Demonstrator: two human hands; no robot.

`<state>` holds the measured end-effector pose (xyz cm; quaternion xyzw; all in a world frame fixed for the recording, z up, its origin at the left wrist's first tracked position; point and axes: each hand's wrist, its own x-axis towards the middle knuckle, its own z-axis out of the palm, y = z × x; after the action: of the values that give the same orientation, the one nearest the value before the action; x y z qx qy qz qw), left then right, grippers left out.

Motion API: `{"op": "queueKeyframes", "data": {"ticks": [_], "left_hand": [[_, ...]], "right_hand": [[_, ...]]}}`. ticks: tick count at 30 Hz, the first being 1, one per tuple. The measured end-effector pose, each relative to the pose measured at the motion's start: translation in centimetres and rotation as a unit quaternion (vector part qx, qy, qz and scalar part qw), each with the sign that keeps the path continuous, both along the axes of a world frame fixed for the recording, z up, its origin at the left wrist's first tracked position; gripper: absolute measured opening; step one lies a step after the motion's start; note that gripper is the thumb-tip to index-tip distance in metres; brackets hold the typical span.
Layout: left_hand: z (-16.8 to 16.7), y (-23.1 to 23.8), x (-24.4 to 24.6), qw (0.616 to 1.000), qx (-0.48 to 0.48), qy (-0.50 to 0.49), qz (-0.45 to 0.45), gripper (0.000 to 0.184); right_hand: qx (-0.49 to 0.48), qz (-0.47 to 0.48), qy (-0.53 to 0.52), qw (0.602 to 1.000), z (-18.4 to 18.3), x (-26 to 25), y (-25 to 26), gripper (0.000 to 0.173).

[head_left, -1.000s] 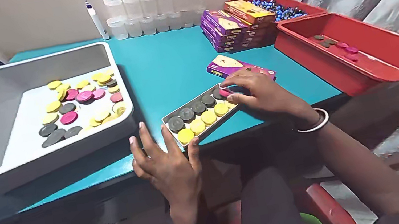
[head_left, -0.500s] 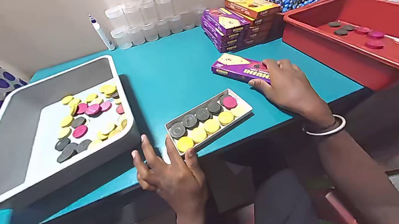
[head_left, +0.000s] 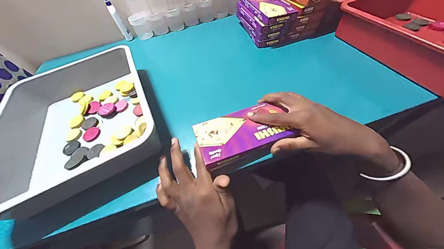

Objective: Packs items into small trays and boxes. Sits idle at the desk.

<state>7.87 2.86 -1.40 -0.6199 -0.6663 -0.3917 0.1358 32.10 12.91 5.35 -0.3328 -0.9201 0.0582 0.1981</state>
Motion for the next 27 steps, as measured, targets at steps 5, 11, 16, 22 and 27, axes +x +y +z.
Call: {"op": "queueKeyframes", "data": {"ticks": [5, 11, 16, 22, 27], "left_hand": [[-0.1, 0.2, 0.7, 0.999, 0.002, -0.026, 0.041, 0.095], [0.8, -0.2, 0.0, 1.0, -0.02, -0.015, -0.001, 0.062], [2.0, 0.8, 0.9, 0.998, -0.052, 0.006, 0.029, 0.05], [6.2, -0.6, 3.3, 0.987, -0.105, 0.116, -0.018, 0.051], [6.2, 0.0, 7.4, 0.967, -0.164, 0.171, -0.095, 0.078]], "right_hand": [[0.014, -0.052, -0.023, 0.998, -0.2, -0.7, -1.3, 0.059], [0.064, -0.104, -0.032, 0.992, -0.9, -1.5, -2.6, 0.063], [0.176, -0.225, 0.059, 0.957, -3.5, -3.1, -4.6, 0.066], [0.26, -0.173, 0.211, 0.926, -9.4, -5.2, -9.8, 0.052], [0.025, 0.071, 0.177, 0.981, -7.8, -4.9, -15.8, 0.018]]}}
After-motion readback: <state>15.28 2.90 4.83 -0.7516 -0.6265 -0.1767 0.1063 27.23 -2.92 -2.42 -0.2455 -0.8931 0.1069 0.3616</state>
